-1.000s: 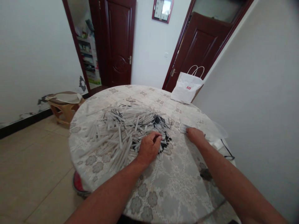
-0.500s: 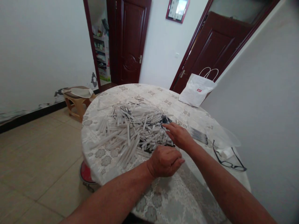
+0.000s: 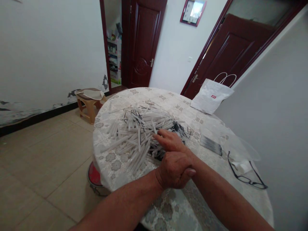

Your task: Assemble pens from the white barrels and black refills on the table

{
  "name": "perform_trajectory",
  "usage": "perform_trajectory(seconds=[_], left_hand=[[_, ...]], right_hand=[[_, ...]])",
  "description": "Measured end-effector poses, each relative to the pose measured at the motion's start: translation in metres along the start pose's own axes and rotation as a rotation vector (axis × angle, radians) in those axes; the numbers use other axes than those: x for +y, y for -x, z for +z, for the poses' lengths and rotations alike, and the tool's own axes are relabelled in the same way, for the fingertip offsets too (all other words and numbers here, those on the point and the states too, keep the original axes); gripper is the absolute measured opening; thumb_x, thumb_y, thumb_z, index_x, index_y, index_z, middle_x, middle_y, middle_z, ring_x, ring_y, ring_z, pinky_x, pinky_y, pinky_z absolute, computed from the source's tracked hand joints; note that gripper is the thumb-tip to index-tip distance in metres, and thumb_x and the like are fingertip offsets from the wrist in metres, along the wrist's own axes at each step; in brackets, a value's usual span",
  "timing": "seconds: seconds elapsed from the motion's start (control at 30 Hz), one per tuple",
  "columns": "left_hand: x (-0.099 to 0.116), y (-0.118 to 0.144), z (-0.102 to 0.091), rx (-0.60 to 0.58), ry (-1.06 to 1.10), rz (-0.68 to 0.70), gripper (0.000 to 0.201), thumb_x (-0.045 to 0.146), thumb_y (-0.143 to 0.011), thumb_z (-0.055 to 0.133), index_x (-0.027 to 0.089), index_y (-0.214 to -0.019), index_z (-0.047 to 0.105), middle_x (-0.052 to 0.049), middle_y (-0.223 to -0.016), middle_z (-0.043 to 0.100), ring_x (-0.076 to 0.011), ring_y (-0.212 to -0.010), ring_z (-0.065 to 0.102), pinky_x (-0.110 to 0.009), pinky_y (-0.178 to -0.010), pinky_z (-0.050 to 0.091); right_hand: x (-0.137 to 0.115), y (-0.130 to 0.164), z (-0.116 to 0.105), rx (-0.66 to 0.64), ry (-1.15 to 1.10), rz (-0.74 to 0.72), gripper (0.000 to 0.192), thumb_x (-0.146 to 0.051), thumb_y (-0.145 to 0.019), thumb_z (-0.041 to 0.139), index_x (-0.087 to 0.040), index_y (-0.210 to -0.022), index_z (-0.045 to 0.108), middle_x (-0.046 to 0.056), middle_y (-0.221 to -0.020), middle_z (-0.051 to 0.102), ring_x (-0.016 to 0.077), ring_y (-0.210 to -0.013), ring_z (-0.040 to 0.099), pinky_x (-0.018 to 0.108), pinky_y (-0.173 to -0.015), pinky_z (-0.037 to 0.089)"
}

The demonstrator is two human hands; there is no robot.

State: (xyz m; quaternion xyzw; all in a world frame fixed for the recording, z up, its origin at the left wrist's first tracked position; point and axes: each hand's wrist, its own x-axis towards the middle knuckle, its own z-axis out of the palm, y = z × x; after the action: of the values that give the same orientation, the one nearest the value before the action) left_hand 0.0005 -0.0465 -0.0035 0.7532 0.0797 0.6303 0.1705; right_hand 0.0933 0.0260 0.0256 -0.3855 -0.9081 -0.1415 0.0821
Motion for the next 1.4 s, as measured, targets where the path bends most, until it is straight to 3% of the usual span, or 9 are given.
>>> perform_trajectory(seconds=[0.17,0.3,0.4,0.53,0.7,0.83,0.97,1.17,1.4], left_hand=[[0.001,-0.001,-0.003,0.017,0.057,-0.238,0.027,0.033,-0.100,0.042,0.018,-0.088,0.061,-0.006,-0.072,0.064,-0.0172,-0.067,0.062,-0.030,-0.069,0.049],[-0.005,-0.007,-0.001,0.063,0.154,-0.642,0.024,0.038,-0.098,0.051,0.018,-0.105,0.064,-0.005,-0.081,0.069,-0.0165,-0.074,0.065,-0.028,-0.074,0.050],[-0.014,-0.011,0.004,0.142,0.348,-0.890,0.035,0.044,-0.095,0.057,0.018,-0.117,0.062,-0.003,-0.080,0.070,-0.0140,-0.068,0.063,-0.025,-0.066,0.049],[-0.024,-0.012,0.007,0.206,0.524,-1.024,0.036,0.050,-0.092,0.061,0.017,-0.105,0.062,0.000,-0.075,0.067,-0.0079,-0.046,0.048,-0.020,-0.044,0.037],[-0.032,-0.014,0.006,0.307,0.504,-1.064,0.038,0.054,-0.087,0.065,0.017,-0.095,0.062,0.001,-0.072,0.065,-0.0070,-0.044,0.047,-0.019,-0.040,0.035],[-0.036,-0.015,0.004,0.325,0.454,-1.074,0.035,0.044,-0.083,0.071,0.018,-0.102,0.062,0.002,-0.074,0.066,-0.0066,-0.043,0.048,-0.019,-0.039,0.037],[-0.038,-0.014,0.004,0.318,0.423,-1.083,0.035,0.042,-0.082,0.071,0.017,-0.105,0.063,0.002,-0.075,0.066,-0.0072,-0.044,0.049,-0.020,-0.039,0.037],[-0.038,-0.012,0.007,0.300,0.403,-1.086,0.037,0.045,-0.082,0.070,0.016,-0.105,0.065,0.000,-0.078,0.066,-0.0079,-0.047,0.052,-0.020,-0.040,0.039],[-0.036,-0.012,0.008,0.253,0.337,-1.085,0.032,0.044,-0.085,0.067,0.017,-0.102,0.064,0.001,-0.076,0.065,-0.0077,-0.046,0.051,-0.019,-0.040,0.039]], right_hand=[[0.020,0.045,-0.007,0.582,-0.390,0.460,0.018,-0.028,-0.098,0.056,-0.022,-0.108,0.069,0.006,-0.097,0.068,0.0175,-0.085,0.063,0.028,-0.074,0.049],[0.019,0.080,-0.013,0.918,-1.035,0.907,0.020,-0.040,-0.092,0.065,-0.022,-0.101,0.063,-0.002,-0.074,0.063,0.0101,-0.051,0.049,0.022,-0.047,0.039],[0.008,0.095,-0.010,0.812,-1.405,0.938,0.025,-0.042,-0.085,0.072,-0.022,-0.097,0.062,-0.004,-0.068,0.062,0.0078,-0.047,0.046,0.019,-0.043,0.034],[-0.001,0.101,0.001,0.612,-1.485,0.891,0.030,-0.046,-0.082,0.073,-0.021,-0.097,0.064,-0.003,-0.066,0.063,0.0076,-0.044,0.045,0.018,-0.041,0.031],[0.025,0.121,0.017,0.688,-0.874,1.021,0.034,-0.048,-0.091,0.056,-0.019,-0.106,0.068,0.005,-0.085,0.071,0.0144,-0.058,0.056,0.027,-0.056,0.046],[0.049,0.146,0.033,0.481,-0.377,1.003,0.030,-0.037,-0.089,0.053,-0.016,-0.099,0.072,0.013,-0.099,0.073,0.0241,-0.086,0.064,0.037,-0.084,0.049],[0.055,0.155,0.045,0.360,-0.303,0.988,0.030,-0.032,-0.090,0.051,-0.015,-0.104,0.072,0.013,-0.100,0.073,0.0239,-0.086,0.064,0.037,-0.087,0.049],[0.054,0.140,0.055,0.368,-0.276,0.961,0.035,-0.029,-0.093,0.052,-0.014,-0.121,0.067,0.012,-0.105,0.071,0.0240,-0.094,0.064,0.036,-0.091,0.047],[0.056,0.127,0.067,0.331,-0.227,1.000,0.028,-0.026,-0.096,0.053,-0.016,-0.117,0.068,0.011,-0.106,0.071,0.0227,-0.099,0.063,0.032,-0.088,0.045]])
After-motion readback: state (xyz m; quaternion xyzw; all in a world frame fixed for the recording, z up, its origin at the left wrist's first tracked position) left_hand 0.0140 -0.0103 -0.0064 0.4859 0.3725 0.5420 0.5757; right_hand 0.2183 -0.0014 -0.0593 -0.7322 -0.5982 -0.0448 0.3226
